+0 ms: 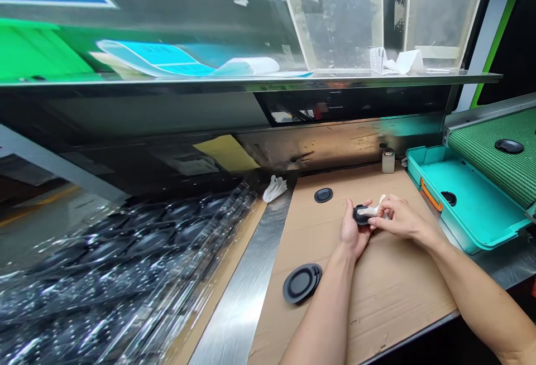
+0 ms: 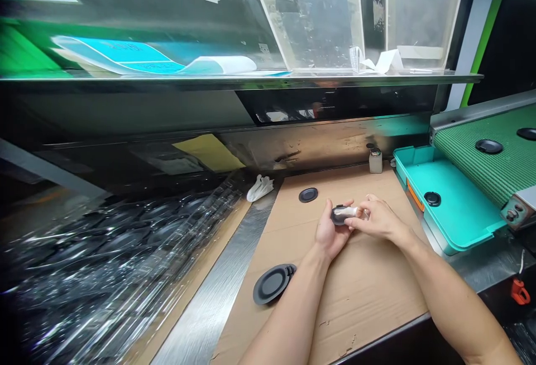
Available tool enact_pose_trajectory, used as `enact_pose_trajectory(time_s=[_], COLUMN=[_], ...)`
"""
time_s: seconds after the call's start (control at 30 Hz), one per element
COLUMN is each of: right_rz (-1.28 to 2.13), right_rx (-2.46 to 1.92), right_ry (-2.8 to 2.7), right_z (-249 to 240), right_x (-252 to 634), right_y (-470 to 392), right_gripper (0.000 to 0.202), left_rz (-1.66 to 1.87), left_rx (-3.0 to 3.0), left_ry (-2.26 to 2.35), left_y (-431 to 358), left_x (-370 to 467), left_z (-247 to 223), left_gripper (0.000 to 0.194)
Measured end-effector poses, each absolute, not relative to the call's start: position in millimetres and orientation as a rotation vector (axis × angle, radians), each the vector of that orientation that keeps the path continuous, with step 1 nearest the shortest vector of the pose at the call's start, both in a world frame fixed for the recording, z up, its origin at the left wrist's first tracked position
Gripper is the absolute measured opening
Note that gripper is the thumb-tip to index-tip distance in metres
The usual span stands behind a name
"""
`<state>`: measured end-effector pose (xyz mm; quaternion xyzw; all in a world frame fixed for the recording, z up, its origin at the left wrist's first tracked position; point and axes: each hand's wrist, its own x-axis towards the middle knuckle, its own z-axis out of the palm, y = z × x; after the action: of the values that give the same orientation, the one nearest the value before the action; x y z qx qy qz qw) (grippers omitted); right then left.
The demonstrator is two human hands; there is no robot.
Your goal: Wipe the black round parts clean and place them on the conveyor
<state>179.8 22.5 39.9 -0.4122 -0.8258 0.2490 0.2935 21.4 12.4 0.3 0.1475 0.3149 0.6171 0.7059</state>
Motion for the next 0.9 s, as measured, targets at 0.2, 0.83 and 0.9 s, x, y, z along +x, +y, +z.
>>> enact_pose_trajectory(time_s=[0.2,0.83,0.9], right_rz=[0.566,0.289,0.249], right_rx=[-1.026,-1.201,-1.289], right_ry=[-2.096,-2.251,-2.284], right_z=[23.4,12.0,14.9], right_x=[169.2,170.4,171.4], right_y=[25.4,31.3,30.0], right_gripper=[0.019,0.023,0.022], left_rz=[1.342,1.375,1.370], left_rx=[0.454,0.769,0.795], left_ry=[0.684,1.042,1.070], left_y=[9.6,12.6,13.0], left_x=[33.8,45.3,45.0], left_z=[-3.5,-19.9,-22.0], left_gripper=[0.052,0.073,0.073])
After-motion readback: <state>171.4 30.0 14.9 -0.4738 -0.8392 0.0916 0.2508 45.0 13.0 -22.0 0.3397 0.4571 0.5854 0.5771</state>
